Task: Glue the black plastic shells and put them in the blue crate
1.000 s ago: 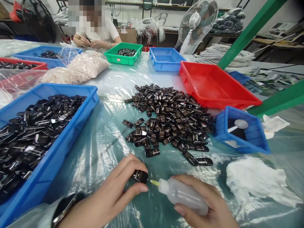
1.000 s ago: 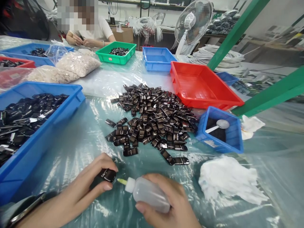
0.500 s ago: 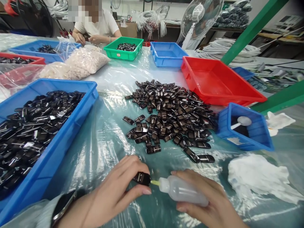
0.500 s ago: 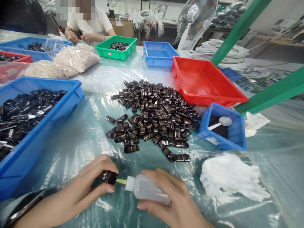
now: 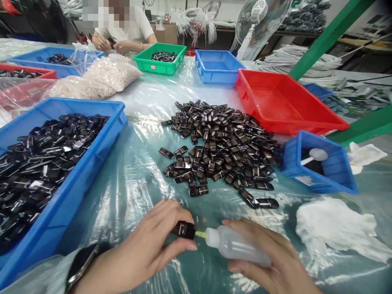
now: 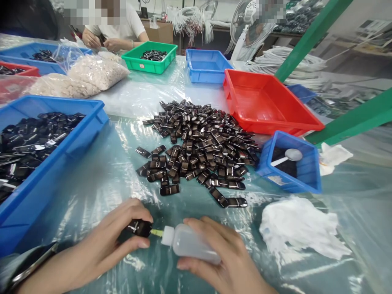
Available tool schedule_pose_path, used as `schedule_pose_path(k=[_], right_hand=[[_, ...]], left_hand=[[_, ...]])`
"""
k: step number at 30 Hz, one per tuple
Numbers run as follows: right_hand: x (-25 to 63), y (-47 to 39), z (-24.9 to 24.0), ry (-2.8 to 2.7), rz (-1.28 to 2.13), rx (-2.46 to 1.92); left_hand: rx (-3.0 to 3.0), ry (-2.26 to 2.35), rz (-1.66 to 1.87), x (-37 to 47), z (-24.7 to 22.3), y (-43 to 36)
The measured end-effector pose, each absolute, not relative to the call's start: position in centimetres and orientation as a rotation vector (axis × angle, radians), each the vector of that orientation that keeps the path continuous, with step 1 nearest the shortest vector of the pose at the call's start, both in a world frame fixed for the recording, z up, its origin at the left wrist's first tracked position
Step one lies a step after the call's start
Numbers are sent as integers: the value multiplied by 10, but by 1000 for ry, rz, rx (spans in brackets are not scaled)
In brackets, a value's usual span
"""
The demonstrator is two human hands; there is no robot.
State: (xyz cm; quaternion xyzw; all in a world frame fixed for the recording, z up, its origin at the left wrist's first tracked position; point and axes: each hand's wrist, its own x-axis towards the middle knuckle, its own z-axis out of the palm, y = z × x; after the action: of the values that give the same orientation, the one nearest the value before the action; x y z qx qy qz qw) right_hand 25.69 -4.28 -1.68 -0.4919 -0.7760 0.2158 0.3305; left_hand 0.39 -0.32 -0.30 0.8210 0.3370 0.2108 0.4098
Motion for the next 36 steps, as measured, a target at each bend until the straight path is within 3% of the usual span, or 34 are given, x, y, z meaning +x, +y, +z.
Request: schedule_pose_path(k=[36], right_hand=[[264,-40,-13,-2113,507,-1326]], left_hand=[[1942,950,407,3,1,-2]])
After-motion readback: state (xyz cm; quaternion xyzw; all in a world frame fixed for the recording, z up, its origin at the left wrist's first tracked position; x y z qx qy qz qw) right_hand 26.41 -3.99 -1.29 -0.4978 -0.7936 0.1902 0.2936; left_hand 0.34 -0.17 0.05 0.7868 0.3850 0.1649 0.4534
